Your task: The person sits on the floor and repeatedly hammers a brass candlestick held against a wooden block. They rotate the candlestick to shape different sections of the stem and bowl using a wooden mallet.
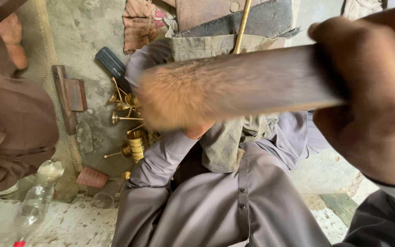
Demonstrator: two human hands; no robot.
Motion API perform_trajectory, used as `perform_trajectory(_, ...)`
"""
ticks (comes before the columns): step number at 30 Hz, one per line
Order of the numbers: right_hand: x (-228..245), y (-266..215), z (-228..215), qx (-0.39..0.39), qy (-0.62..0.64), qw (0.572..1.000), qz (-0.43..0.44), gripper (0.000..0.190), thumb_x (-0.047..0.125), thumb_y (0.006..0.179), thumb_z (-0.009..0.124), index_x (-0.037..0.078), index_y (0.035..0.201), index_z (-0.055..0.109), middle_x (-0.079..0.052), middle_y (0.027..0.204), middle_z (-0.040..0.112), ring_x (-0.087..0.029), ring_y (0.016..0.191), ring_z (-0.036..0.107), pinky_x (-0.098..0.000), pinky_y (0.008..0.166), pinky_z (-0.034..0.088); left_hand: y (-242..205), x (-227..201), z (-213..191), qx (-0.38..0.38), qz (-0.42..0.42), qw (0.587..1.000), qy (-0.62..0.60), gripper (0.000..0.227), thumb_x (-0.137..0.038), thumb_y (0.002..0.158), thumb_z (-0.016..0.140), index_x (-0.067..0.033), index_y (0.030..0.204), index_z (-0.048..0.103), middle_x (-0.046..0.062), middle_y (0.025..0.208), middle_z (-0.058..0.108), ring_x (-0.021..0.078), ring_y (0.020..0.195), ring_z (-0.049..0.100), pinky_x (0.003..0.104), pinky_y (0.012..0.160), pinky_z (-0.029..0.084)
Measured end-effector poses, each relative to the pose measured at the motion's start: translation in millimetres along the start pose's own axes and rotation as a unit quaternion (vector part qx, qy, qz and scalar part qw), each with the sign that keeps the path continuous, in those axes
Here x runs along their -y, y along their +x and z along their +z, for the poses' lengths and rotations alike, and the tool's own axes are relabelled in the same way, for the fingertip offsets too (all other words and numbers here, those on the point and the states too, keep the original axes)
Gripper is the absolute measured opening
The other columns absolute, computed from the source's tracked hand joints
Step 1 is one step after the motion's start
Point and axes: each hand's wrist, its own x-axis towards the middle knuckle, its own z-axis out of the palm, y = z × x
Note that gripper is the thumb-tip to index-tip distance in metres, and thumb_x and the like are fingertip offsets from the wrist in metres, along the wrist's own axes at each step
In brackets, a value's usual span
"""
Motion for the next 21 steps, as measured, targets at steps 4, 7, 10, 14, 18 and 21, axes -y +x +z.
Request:
perform_trajectory(4, -5, -24, 14, -0.034, 0.083, 0.995, 0.035, 0.051, -0.011, 0.075, 0.079, -0.004, 0.123, 0.062, -0.023, 0.101, 0.064, -0.032, 0.084, 0.065, -0.0405, 0.071, 0.054, 0, 0, -2, -0.026, 0.105, 0.994, -0.008, 0.022, -0.021, 0.101, 0.075, -0.0063, 0.115, 0.066, 0.009, 0.101, 0.073, 0.0231, 0.081, 0.072, 0.035, 0.072, 0.059)
perform_trajectory(7, -8, -48, 25, -0.049, 0.155, 0.984, 0.068, 0.051, -0.012, 0.075, 0.077, -0.004, 0.123, 0.062, -0.023, 0.102, 0.064, -0.033, 0.085, 0.066, -0.0406, 0.072, 0.055, 8, -1, -1, -0.012, 0.167, 0.958, -0.231, 0.034, -0.033, 0.104, 0.066, -0.0066, 0.124, 0.059, 0.012, 0.112, 0.07, 0.0238, 0.096, 0.073, 0.036, 0.082, 0.062)
perform_trajectory(10, -12, -66, 38, -0.076, 0.207, 0.97, 0.097, 0.051, -0.013, 0.075, 0.076, -0.005, 0.124, 0.062, -0.024, 0.103, 0.064, -0.033, 0.087, 0.066, -0.0407, 0.073, 0.055, 19, -9, -5, 0.039, 0.065, 0.873, -0.481, 0.037, -0.04, 0.103, 0.064, -0.0067, 0.117, 0.059, 0.01, 0.105, 0.073, 0.0171, 0.089, 0.073, 0.033, 0.076, 0.06)
perform_trajectory(14, -25, -79, 58, -0.1, 0.25, 0.956, 0.118, 0.051, -0.014, 0.076, 0.074, -0.006, 0.124, 0.061, -0.025, 0.104, 0.064, -0.034, 0.088, 0.067, -0.0409, 0.074, 0.055, 15, -26, -31, -0.028, 0.103, 0.988, -0.11, 0.022, -0.02, 0.111, 0.069, -0.0026, 0.116, 0.057, 0.008, 0.101, 0.072, 0.0118, 0.079, 0.076, 0.02, 0.065, 0.06)
perform_trajectory(18, -37, -83, 68, -0.111, 0.258, 0.951, 0.127, 0.051, -0.016, 0.076, 0.072, -0.006, 0.125, 0.061, -0.025, 0.106, 0.064, -0.035, 0.09, 0.067, -0.0411, 0.075, 0.056, 38, -37, -26, 0.034, 0.134, 0.988, -0.07, 0.03, -0.023, 0.108, 0.068, -0.0002, 0.124, 0.056, 0.004, 0.096, 0.073, 0.0116, 0.083, 0.076, 0.022, 0.066, 0.062)
perform_trajectory(21, -43, -78, 71, -0.113, 0.257, 0.952, 0.123, 0.051, -0.017, 0.076, 0.07, -0.007, 0.125, 0.06, -0.026, 0.106, 0.064, -0.036, 0.091, 0.067, -0.0412, 0.076, 0.056, 44, -42, -23, 0.07, 0.131, 0.986, -0.071, 0.023, -0.022, 0.109, 0.07, -0.0031, 0.119, 0.06, 0.004, 0.094, 0.073, 0.0117, 0.084, 0.078, 0.023, 0.068, 0.066)
